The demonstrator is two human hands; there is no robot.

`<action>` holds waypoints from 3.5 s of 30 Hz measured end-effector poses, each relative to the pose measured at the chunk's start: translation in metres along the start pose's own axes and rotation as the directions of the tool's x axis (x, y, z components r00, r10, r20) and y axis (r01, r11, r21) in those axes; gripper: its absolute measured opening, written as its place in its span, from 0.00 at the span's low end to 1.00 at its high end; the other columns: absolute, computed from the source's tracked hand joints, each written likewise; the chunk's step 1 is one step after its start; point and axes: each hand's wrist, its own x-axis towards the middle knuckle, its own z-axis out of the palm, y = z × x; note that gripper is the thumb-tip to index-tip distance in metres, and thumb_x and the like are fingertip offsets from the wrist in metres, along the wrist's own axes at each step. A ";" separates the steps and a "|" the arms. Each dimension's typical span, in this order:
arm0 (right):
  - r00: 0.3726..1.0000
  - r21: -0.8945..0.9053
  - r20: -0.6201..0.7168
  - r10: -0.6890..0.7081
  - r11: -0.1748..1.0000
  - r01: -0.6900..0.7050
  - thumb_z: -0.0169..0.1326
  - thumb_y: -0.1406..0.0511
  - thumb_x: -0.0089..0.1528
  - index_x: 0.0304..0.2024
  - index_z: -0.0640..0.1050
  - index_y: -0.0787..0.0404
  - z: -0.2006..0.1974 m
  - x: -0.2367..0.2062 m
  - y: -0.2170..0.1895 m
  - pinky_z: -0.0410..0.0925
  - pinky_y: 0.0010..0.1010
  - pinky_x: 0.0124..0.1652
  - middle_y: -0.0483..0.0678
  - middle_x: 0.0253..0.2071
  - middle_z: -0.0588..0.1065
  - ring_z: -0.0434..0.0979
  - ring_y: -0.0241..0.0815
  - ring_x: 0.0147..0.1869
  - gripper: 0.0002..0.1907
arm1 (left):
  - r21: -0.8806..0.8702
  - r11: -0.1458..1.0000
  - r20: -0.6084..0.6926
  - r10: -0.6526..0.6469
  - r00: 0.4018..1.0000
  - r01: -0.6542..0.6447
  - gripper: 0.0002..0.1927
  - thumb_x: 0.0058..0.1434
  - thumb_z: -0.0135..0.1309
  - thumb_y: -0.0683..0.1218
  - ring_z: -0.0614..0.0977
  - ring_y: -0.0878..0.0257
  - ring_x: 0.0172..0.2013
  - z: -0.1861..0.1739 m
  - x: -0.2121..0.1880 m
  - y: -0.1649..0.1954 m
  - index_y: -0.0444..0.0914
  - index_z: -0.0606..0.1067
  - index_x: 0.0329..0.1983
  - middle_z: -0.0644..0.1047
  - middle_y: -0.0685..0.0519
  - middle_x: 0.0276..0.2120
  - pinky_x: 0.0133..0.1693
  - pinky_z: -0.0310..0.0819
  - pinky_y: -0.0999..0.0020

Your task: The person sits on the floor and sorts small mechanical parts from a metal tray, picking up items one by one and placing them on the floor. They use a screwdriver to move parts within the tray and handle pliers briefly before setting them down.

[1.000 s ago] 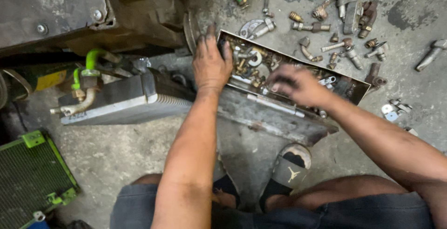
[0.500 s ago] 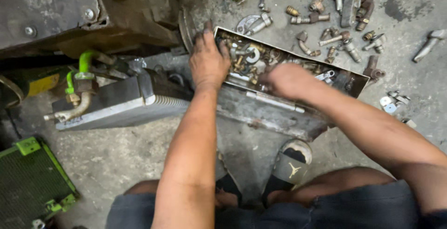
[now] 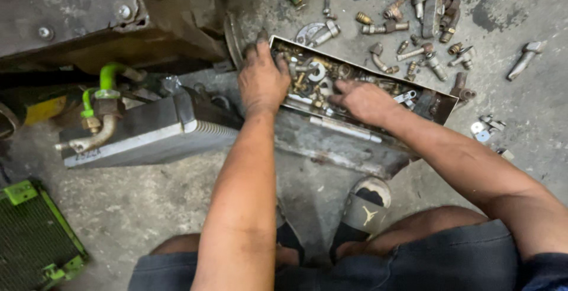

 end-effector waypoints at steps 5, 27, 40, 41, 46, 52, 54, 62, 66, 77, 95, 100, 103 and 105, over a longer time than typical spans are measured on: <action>1.000 0.307 -0.031 0.003 0.952 0.007 0.59 0.66 0.57 0.49 0.78 0.61 -0.007 0.006 0.010 0.70 0.46 0.49 0.55 0.46 0.76 0.77 0.58 0.51 0.17 | -0.025 1.000 -0.027 0.016 1.000 -0.016 0.31 0.63 0.54 0.53 0.82 0.39 0.44 -0.003 0.001 -0.001 0.44 0.62 0.68 0.75 0.38 0.52 0.45 0.75 0.45; 0.946 -0.051 -0.163 0.281 0.955 -0.293 0.57 0.62 0.66 0.53 0.79 0.59 -0.109 -0.009 0.019 0.74 0.46 0.47 0.55 0.49 0.79 0.81 0.56 0.50 0.14 | -0.021 1.000 -0.024 0.009 1.000 -0.010 0.29 0.65 0.53 0.53 0.81 0.40 0.44 0.005 0.003 -0.011 0.43 0.63 0.68 0.75 0.39 0.51 0.44 0.76 0.45; 0.999 -0.052 0.011 -0.032 0.998 0.032 0.53 0.65 0.61 0.51 0.79 0.55 -0.010 0.034 -0.027 0.74 0.46 0.42 0.57 0.44 0.76 0.81 0.57 0.47 0.15 | -0.006 1.000 -0.041 0.023 0.999 -0.024 0.31 0.63 0.54 0.53 0.82 0.39 0.43 0.003 0.004 -0.005 0.42 0.62 0.67 0.75 0.37 0.52 0.44 0.76 0.46; 0.999 0.021 0.032 -0.009 1.000 0.009 0.54 0.64 0.60 0.51 0.78 0.57 -0.008 0.033 -0.022 0.73 0.47 0.41 0.58 0.45 0.76 0.80 0.58 0.44 0.16 | -0.005 1.000 -0.033 0.018 0.999 -0.018 0.30 0.63 0.54 0.53 0.82 0.39 0.43 0.004 0.004 -0.005 0.42 0.62 0.67 0.75 0.37 0.52 0.44 0.76 0.46; 0.980 0.697 -0.010 0.199 0.704 -0.136 0.53 0.57 0.68 0.51 0.77 0.67 0.001 0.028 -0.005 0.71 0.40 0.37 0.57 0.35 0.78 0.79 0.52 0.37 0.20 | -0.011 0.999 -0.026 0.035 0.999 -0.036 0.29 0.64 0.54 0.53 0.82 0.40 0.43 0.006 0.005 -0.008 0.42 0.63 0.66 0.74 0.37 0.52 0.44 0.76 0.46; 0.902 0.931 0.359 0.238 -0.026 -0.364 0.47 0.54 0.70 0.48 0.78 0.65 0.003 0.020 -0.010 0.69 0.29 0.30 0.45 0.26 0.75 0.74 0.35 0.28 0.21 | -0.021 1.000 -0.005 0.010 1.000 -0.010 0.29 0.63 0.54 0.53 0.82 0.39 0.42 0.004 0.004 -0.008 0.42 0.63 0.67 0.74 0.38 0.53 0.43 0.76 0.45; 0.910 0.934 0.349 0.224 0.002 -0.359 0.45 0.54 0.71 0.45 0.79 0.67 0.000 0.021 -0.014 0.68 0.29 0.30 0.45 0.26 0.76 0.73 0.35 0.27 0.22 | -0.019 1.000 -0.006 0.005 1.000 -0.005 0.29 0.63 0.54 0.53 0.82 0.39 0.42 0.002 0.005 -0.006 0.42 0.63 0.66 0.74 0.38 0.53 0.43 0.76 0.45; 0.884 0.916 0.400 0.243 -0.083 -0.392 0.46 0.53 0.71 0.37 0.78 0.64 -0.001 0.022 -0.012 0.67 0.31 0.28 0.48 0.23 0.74 0.73 0.38 0.25 0.22 | -0.021 1.000 -0.013 0.005 1.000 -0.005 0.29 0.63 0.54 0.53 0.82 0.39 0.42 0.001 0.004 -0.005 0.43 0.64 0.66 0.75 0.38 0.51 0.43 0.76 0.45; 0.893 0.920 0.390 0.224 -0.121 -0.372 0.47 0.52 0.71 0.32 0.76 0.65 0.002 0.022 -0.011 0.68 0.32 0.29 0.50 0.23 0.75 0.74 0.40 0.24 0.24 | -0.010 1.000 -0.027 0.016 1.000 -0.016 0.27 0.64 0.53 0.53 0.82 0.40 0.42 0.005 0.004 -0.007 0.43 0.65 0.65 0.75 0.39 0.49 0.42 0.76 0.45; 0.822 -0.110 0.030 0.568 0.820 -0.562 0.52 0.51 0.68 0.50 0.80 0.60 -0.126 0.002 0.019 0.73 0.47 0.43 0.59 0.40 0.80 0.81 0.56 0.41 0.21 | -0.026 0.999 -0.018 0.019 1.000 -0.020 0.29 0.64 0.54 0.53 0.82 0.39 0.42 0.006 0.005 -0.010 0.42 0.63 0.67 0.74 0.37 0.53 0.43 0.76 0.45; 0.983 0.067 -0.158 0.089 0.995 -0.079 0.50 0.69 0.60 0.46 0.73 0.66 0.012 0.035 -0.017 0.73 0.48 0.42 0.59 0.44 0.75 0.79 0.60 0.45 0.12 | -0.001 0.999 -0.045 0.036 0.998 -0.036 0.31 0.63 0.54 0.51 0.82 0.39 0.44 0.003 0.003 0.000 0.42 0.62 0.68 0.75 0.38 0.51 0.45 0.76 0.45; 0.973 0.424 -0.160 0.167 0.902 -0.085 0.54 0.69 0.61 0.45 0.76 0.65 0.009 0.032 -0.002 0.72 0.50 0.44 0.63 0.39 0.78 0.79 0.65 0.44 0.11 | -0.006 1.000 0.026 -0.015 1.000 0.016 0.29 0.64 0.53 0.52 0.82 0.39 0.43 -0.002 0.002 0.000 0.43 0.63 0.67 0.75 0.38 0.51 0.45 0.76 0.45; 0.953 0.651 -0.018 0.302 0.727 -0.218 0.56 0.66 0.61 0.44 0.77 0.64 0.004 0.029 -0.002 0.72 0.48 0.42 0.59 0.34 0.78 0.80 0.61 0.39 0.10 | 0.001 0.999 0.043 -0.033 0.999 0.033 0.28 0.65 0.53 0.53 0.82 0.38 0.41 -0.002 0.002 0.000 0.43 0.63 0.67 0.75 0.38 0.52 0.44 0.75 0.44; 0.948 0.584 -0.009 0.319 0.771 -0.254 0.58 0.64 0.61 0.45 0.77 0.64 0.002 0.027 -0.002 0.72 0.49 0.43 0.60 0.35 0.78 0.80 0.61 0.40 0.12 | 0.015 1.000 -0.016 0.013 1.000 -0.013 0.28 0.64 0.54 0.53 0.82 0.39 0.43 0.000 0.003 -0.001 0.42 0.64 0.65 0.75 0.38 0.51 0.44 0.76 0.45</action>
